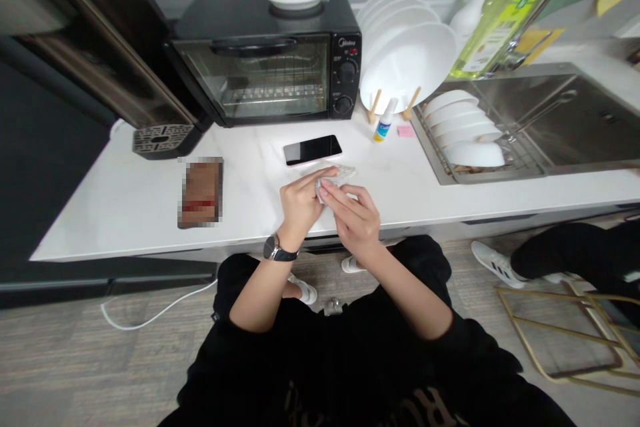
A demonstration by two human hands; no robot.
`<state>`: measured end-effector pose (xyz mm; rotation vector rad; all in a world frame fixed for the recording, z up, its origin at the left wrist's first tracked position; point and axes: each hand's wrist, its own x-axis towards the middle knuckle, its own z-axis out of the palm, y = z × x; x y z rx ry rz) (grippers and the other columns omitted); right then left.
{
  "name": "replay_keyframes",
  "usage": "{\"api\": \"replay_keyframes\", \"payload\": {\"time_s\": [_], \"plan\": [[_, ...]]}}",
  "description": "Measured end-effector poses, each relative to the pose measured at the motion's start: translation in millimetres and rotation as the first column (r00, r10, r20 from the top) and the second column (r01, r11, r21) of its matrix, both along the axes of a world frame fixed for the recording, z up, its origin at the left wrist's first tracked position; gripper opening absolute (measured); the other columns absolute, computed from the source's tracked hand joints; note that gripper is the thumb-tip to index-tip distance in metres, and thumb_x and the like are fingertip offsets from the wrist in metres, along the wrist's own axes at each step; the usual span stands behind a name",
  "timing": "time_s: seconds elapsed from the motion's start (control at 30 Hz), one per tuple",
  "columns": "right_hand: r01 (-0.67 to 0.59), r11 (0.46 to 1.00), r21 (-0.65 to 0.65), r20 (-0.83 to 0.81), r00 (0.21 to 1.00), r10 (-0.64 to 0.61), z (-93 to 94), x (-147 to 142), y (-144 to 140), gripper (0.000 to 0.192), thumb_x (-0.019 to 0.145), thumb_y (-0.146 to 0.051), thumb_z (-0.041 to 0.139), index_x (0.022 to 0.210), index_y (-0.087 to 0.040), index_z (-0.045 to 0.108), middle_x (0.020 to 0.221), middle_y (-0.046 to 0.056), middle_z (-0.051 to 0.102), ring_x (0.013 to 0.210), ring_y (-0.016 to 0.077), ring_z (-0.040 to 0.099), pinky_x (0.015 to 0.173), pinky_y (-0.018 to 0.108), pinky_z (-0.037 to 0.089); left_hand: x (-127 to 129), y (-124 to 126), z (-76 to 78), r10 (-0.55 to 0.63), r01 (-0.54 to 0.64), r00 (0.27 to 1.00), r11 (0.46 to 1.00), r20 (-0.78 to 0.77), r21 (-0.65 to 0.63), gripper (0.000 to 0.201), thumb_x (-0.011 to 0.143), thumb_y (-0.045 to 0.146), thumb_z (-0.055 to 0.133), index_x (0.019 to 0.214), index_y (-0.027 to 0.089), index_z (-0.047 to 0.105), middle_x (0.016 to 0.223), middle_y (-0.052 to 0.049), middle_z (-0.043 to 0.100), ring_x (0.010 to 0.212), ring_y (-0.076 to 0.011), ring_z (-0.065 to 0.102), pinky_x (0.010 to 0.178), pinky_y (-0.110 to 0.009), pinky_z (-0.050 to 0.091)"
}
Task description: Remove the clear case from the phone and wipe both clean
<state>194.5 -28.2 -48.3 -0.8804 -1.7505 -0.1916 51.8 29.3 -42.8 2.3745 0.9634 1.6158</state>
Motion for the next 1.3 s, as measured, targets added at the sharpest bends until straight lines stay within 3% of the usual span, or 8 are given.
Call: {"api": "replay_keyframes", "payload": {"time_s": [0.23,0.37,0.57,0.77,0.9,1.03,1.2,1.3], "plan": [[0.086,0.995,0.044,-0.062,0.995,-0.084,5.5,30,18,0.065,0.105,-0.001,0.052,0.158,-0.037,0.053,0.14,0.005,0.076,0.118,0.0234,0.077,0.089,0.046,0.067,0,1,-0.7,0.05,-0.05,0.997,0.999,-0.054,0.011,0.032,0.106,0.015,0.056,0.124,0.023,0.08,0.123,-0.002,0.083,0.114,-0.0178,0.08,0.098,-0.031,0.068],[0.07,0.997,0.045,-0.074,0.995,-0.067,6.9,36,23,0.065,0.104,0.0,0.053,0.157,-0.037,0.055,0.14,0.006,0.076,0.119,0.0226,0.077,0.091,0.046,0.065,2,2,0.1,0.044,-0.043,0.998,0.998,-0.047,0.034,0.032,0.105,0.013,0.057,0.124,0.022,0.08,0.122,-0.002,0.083,0.113,-0.0172,0.08,0.099,-0.029,0.067],[0.126,0.992,-0.024,-0.083,0.988,-0.127,1.6,22,13,0.06,0.105,-0.004,0.05,0.156,-0.036,0.057,0.14,0.005,0.076,0.118,0.024,0.077,0.091,0.048,0.066,2,1,1.2,0.07,-0.067,0.994,0.997,-0.082,0.043,0.031,0.104,0.013,0.057,0.12,0.022,0.081,0.12,-0.003,0.083,0.11,-0.0176,0.081,0.094,-0.029,0.068],[-0.001,1.0,0.002,-0.051,0.999,0.001,-3.9,-2,-1,0.061,0.105,-0.007,0.054,0.161,-0.033,0.052,0.14,0.005,0.076,0.117,0.0241,0.075,0.088,0.043,0.068,0,-1,0.9,0.016,-0.015,0.999,1.0,-0.049,0.013,0.03,0.104,0.012,0.056,0.121,0.019,0.079,0.119,-0.005,0.084,0.11,-0.0176,0.081,0.096,-0.031,0.068],[0.005,1.0,0.012,-0.04,0.999,-0.004,-6.6,-5,-3,0.066,0.104,-0.006,0.057,0.163,-0.034,0.048,0.14,0.004,0.076,0.116,0.0238,0.076,0.088,0.042,0.068,-1,0,-0.1,0.0,0.0,0.999,1.0,-0.04,0.014,0.029,0.103,0.012,0.059,0.123,0.019,0.079,0.12,-0.005,0.083,0.11,-0.0177,0.081,0.096,-0.031,0.068],[0.011,1.0,0.014,0.025,1.0,-0.011,-7.2,11,5,0.068,0.104,-0.006,0.058,0.164,-0.037,0.045,0.142,0.002,0.075,0.115,0.0231,0.076,0.086,0.041,0.069,0,1,-0.7,0.008,-0.007,0.999,0.999,-0.042,0.035,0.029,0.102,0.009,0.058,0.12,0.017,0.08,0.119,-0.006,0.084,0.11,-0.0181,0.081,0.096,-0.029,0.067],[0.17,0.985,-0.02,0.005,0.985,-0.17,-1.8,44,24,0.061,0.107,-0.004,0.048,0.159,-0.035,0.053,0.141,0.005,0.076,0.121,0.0234,0.077,0.096,0.047,0.066,-1,2,-1.0,0.03,-0.028,0.998,0.999,-0.06,0.031,0.033,0.102,0.009,0.058,0.121,0.021,0.081,0.119,-0.004,0.084,0.109,-0.018,0.081,0.095,-0.031,0.068],[0.154,0.987,-0.033,0.008,0.988,-0.154,0.9,53,29,0.06,0.107,-0.005,0.048,0.159,-0.035,0.053,0.139,0.007,0.076,0.123,0.023,0.077,0.097,0.046,0.065,-2,1,-1.4,0.03,-0.03,0.997,1.0,-0.073,-0.002,0.036,0.102,0.009,0.057,0.124,0.024,0.08,0.121,-0.002,0.083,0.111,-0.0168,0.081,0.097,-0.031,0.067]]}}
